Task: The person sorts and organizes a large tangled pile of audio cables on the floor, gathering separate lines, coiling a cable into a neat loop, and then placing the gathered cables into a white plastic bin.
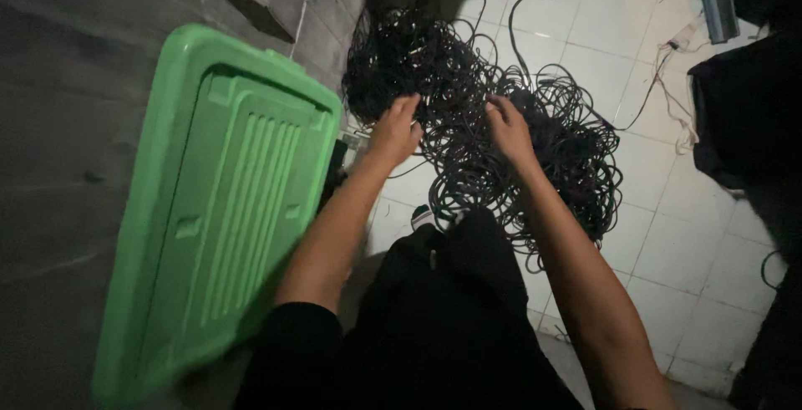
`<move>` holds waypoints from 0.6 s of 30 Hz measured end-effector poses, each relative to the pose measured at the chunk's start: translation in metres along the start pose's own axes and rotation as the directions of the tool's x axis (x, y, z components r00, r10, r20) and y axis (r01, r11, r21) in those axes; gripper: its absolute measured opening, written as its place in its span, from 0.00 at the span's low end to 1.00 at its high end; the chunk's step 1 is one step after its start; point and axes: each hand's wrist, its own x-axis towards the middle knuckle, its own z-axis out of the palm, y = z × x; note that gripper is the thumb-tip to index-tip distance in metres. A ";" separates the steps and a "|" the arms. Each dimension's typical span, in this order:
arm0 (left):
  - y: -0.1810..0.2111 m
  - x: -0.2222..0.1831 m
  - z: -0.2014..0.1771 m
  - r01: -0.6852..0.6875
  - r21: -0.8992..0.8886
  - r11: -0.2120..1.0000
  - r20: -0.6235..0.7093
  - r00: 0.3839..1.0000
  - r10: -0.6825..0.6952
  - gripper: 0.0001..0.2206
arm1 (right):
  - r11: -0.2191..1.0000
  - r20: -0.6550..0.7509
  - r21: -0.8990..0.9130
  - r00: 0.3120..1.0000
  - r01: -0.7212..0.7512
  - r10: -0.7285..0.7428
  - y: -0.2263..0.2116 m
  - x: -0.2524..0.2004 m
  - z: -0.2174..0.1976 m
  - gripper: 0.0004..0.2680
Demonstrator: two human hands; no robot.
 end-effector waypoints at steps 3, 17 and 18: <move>0.005 0.014 0.014 -0.023 -0.010 1.000 0.001 1.000 0.023 0.27 | 1.000 0.012 -0.003 1.000 0.012 -0.012 0.005 0.019 0.004 0.15; -0.006 0.116 0.047 0.073 -0.055 0.996 -0.038 0.996 -0.075 0.26 | 0.973 0.039 -0.177 0.987 -0.146 0.155 0.061 0.113 -0.020 0.16; -0.003 0.124 0.051 0.060 -0.041 0.997 -0.035 0.998 -0.062 0.27 | 0.970 0.038 -0.200 0.989 -0.136 0.146 0.067 0.121 -0.026 0.16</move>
